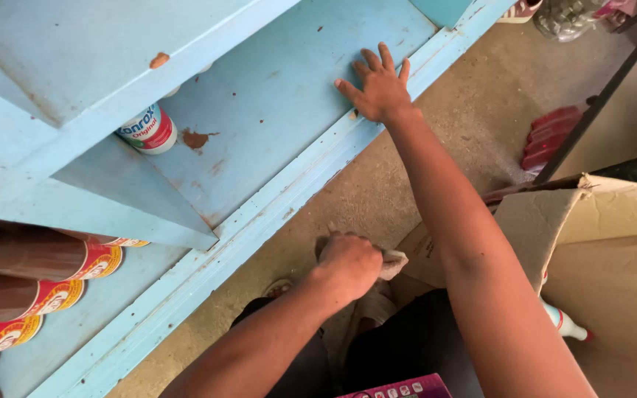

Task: Wiping cleaning product bottles with a cloth and placing them on a shelf.

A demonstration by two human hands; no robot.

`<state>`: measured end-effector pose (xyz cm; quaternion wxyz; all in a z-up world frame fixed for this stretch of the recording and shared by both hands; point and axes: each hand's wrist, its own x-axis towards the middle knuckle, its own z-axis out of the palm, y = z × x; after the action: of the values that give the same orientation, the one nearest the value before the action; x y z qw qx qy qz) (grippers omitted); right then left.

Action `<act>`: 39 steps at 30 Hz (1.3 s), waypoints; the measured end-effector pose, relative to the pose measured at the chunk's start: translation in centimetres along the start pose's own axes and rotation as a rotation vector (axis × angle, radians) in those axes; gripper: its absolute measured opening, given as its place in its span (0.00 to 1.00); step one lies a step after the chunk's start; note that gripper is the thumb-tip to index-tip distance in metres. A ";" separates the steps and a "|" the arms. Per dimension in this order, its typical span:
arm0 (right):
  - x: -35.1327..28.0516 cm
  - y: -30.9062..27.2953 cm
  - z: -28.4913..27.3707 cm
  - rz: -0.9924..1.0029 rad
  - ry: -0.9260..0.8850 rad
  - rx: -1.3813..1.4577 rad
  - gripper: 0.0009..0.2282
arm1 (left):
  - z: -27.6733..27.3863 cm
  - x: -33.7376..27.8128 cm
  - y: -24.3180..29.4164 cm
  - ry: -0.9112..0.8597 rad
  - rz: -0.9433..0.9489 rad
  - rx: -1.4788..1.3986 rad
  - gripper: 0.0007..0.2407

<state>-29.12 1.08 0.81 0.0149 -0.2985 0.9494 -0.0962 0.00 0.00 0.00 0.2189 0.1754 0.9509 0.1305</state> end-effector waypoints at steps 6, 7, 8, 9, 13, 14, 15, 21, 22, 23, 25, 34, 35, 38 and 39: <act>0.6 1.0 0.3 -0.027 -0.017 0.059 0.36 | -0.3 0.2 0.2 -0.081 0.067 0.067 0.07; -0.4 1.3 -0.3 -0.027 -0.020 0.063 0.36 | -0.5 0.0 -0.1 -0.085 0.065 0.066 0.07; -1.4 1.7 -0.8 -0.066 0.012 0.112 0.35 | -0.7 -0.1 -0.3 -0.110 0.047 0.059 0.10; -2.4 2.2 -1.4 -0.103 0.043 0.157 0.33 | -0.8 -0.2 -0.4 -0.133 0.033 0.050 0.12; -11.5 4.2 -6.3 -0.177 0.120 0.277 0.27 | -2.5 -1.1 -1.0 0.006 0.011 0.081 0.11; -13.8 4.8 -7.3 -0.080 0.002 0.296 0.25 | -2.9 -1.3 -1.1 0.059 -0.005 0.035 0.10; -16.3 5.4 -8.3 0.022 -0.116 0.319 0.23 | -3.4 -1.4 -1.1 0.107 -0.018 -0.009 0.10; -30.8 3.0 -9.4 -0.169 -0.358 -0.146 0.38 | -2.4 0.9 -1.8 0.074 -0.109 0.031 0.11; -32.8 1.8 -9.4 -0.147 -0.364 -0.134 0.38 | -2.0 1.6 -2.1 0.056 -0.091 0.035 0.11; -35.0 0.3 -9.4 -0.293 -0.492 0.130 0.35 | -1.4 2.1 -2.2 0.053 -0.113 0.016 0.11; -38.2 -2.1 -9.2 -0.416 -0.612 0.432 0.32 | -0.8 3.2 -2.4 0.012 -0.123 -0.007 0.11; -44.4 -4.8 -7.5 -0.741 -0.441 0.541 0.51 | 0.3 3.8 -2.8 -0.022 -0.159 -0.004 0.11; -43.8 -5.0 -8.3 -0.676 -0.633 0.573 0.49 | 0.3 3.8 -2.7 -0.021 -0.167 -0.021 0.11; -42.4 -5.2 -10.0 -0.566 -0.901 0.591 0.47 | 0.6 3.7 -3.2 -0.026 -0.163 -0.065 0.10; -41.8 -5.1 -10.6 -0.520 -0.972 0.567 0.47 | 0.5 4.1 -3.6 -0.018 -0.143 -0.092 0.09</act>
<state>7.14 22.65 10.94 0.5005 -0.5144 0.6677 -0.1980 -4.20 -1.55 -3.08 0.2441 0.0981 0.9520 0.1567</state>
